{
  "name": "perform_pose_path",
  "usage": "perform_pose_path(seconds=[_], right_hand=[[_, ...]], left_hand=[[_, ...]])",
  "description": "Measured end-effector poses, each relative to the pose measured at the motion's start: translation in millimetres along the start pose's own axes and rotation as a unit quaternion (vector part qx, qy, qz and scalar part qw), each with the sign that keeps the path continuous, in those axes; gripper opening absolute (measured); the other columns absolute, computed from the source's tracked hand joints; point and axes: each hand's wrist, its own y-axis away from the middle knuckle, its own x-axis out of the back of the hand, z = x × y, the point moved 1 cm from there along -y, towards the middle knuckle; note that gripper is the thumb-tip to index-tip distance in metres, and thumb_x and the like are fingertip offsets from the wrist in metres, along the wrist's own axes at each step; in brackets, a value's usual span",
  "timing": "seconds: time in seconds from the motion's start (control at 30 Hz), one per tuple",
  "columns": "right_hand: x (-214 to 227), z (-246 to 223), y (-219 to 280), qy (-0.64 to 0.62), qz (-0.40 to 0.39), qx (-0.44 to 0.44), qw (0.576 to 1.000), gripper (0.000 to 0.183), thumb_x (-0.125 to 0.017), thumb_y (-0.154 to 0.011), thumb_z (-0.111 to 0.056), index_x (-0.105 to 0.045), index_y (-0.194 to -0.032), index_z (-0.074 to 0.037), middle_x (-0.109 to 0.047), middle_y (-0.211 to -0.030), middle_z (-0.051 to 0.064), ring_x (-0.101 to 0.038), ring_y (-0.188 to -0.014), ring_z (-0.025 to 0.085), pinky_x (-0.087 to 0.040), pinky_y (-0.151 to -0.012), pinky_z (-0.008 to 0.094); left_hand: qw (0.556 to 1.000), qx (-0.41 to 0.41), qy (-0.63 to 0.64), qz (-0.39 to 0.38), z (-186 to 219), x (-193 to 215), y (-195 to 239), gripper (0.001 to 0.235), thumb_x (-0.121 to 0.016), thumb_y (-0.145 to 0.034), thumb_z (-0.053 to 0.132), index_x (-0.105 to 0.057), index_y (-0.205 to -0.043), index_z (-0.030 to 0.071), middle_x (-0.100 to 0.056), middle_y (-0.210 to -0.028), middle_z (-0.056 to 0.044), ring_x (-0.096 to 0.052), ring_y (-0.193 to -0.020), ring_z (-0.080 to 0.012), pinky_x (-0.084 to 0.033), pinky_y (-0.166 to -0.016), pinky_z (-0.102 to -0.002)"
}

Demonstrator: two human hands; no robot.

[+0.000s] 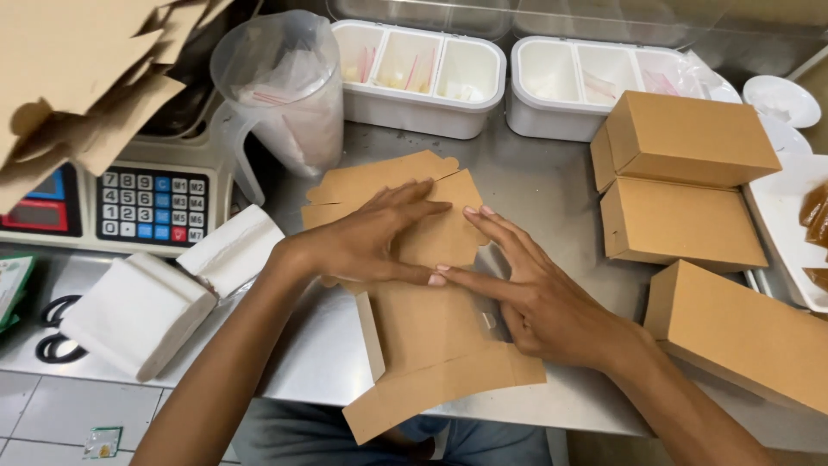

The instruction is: The person folds flat cardboard pieces into small rectangular boxes on a stainless steel countertop. They fold the side flaps, tuck tabs into slots, and press the seams to secure the shape. Completed boxes are stacked to the right.

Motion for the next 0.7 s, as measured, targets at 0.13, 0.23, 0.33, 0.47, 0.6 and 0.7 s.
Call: perform_pose_path(seconds=[0.13, 0.23, 0.33, 0.47, 0.6, 0.7], right_hand=[[5, 1, -1, -0.041, -0.004, 0.018, 0.999, 0.08, -0.04, -0.075, 0.015, -0.059, -0.146, -0.018, -0.017, -0.168, 0.031, -0.017, -0.159, 0.05, -0.028, -0.123, 0.06], [9, 2, 3, -0.037, -0.012, 0.037, 0.999, 0.067, -0.044, -0.077, 0.012, -0.071, -0.13, -0.018, -0.02, -0.167, 0.031, -0.017, -0.157, 0.05, -0.024, -0.123, 0.062], [21, -3, 2, -0.014, -0.01, 0.006, 1.0, 0.041, -0.059, -0.077, 0.006, -0.073, -0.109, -0.017, -0.023, -0.167, 0.024, -0.016, -0.159, 0.047, -0.028, -0.12, 0.059], [33, -6, 9, 0.089, 0.006, -0.011, 0.996, 0.029, -0.072, -0.075, -0.005, -0.073, -0.099, -0.02, -0.03, -0.168, 0.02, -0.023, -0.159, 0.044, -0.036, -0.114, 0.06], [54, -18, 14, 0.121, 0.052, 0.001, 0.991, 0.04, -0.072, -0.069, 0.0, -0.074, -0.103, -0.022, -0.053, -0.158, 0.009, -0.049, -0.15, 0.031, -0.047, -0.112, 0.045], [78, -41, 18, -0.011, 0.081, -0.027, 0.996, 0.051, -0.058, -0.062, 0.016, -0.074, -0.103, -0.01, -0.065, -0.144, 0.011, -0.059, -0.145, 0.033, -0.048, -0.117, 0.04]], left_hand=[[0.994, -0.094, 0.035, 0.033, 9, 17, 18, 0.064, -0.071, -0.089, 0.037, -0.052, -0.148, 0.018, -0.04, -0.166, -0.011, -0.042, -0.15, -0.0282, -0.031, -0.119, -0.043], [0.99, -0.115, 0.082, 0.025, 18, 15, 40, 0.054, -0.054, -0.082, 0.002, -0.065, -0.131, 0.023, -0.04, -0.167, -0.018, -0.037, -0.156, -0.0324, -0.058, -0.085, -0.036], [0.993, -0.113, 0.04, 0.003, 14, 1, 67, 0.088, -0.036, -0.06, -0.022, -0.071, -0.124, 0.027, -0.041, -0.166, -0.016, -0.037, -0.155, -0.0345, -0.042, -0.053, -0.032], [0.996, -0.049, -0.013, 0.067, 6, -27, 107, 0.067, -0.064, -0.069, -0.004, -0.074, -0.128, 0.025, -0.04, -0.165, -0.013, -0.043, -0.149, -0.0277, -0.041, -0.107, -0.037], [0.932, -0.158, -0.086, 0.315, -9, -59, 127, 0.011, -0.08, -0.086, 0.013, -0.078, -0.096, 0.016, -0.073, -0.131, 0.0, -0.063, -0.132, -0.0282, -0.045, -0.111, -0.047], [0.921, -0.166, -0.066, 0.346, 8, -65, 149, 0.011, -0.07, -0.095, 0.016, -0.075, -0.105, 0.013, -0.077, -0.124, 0.005, -0.062, -0.136, -0.0259, -0.035, -0.119, -0.051]])
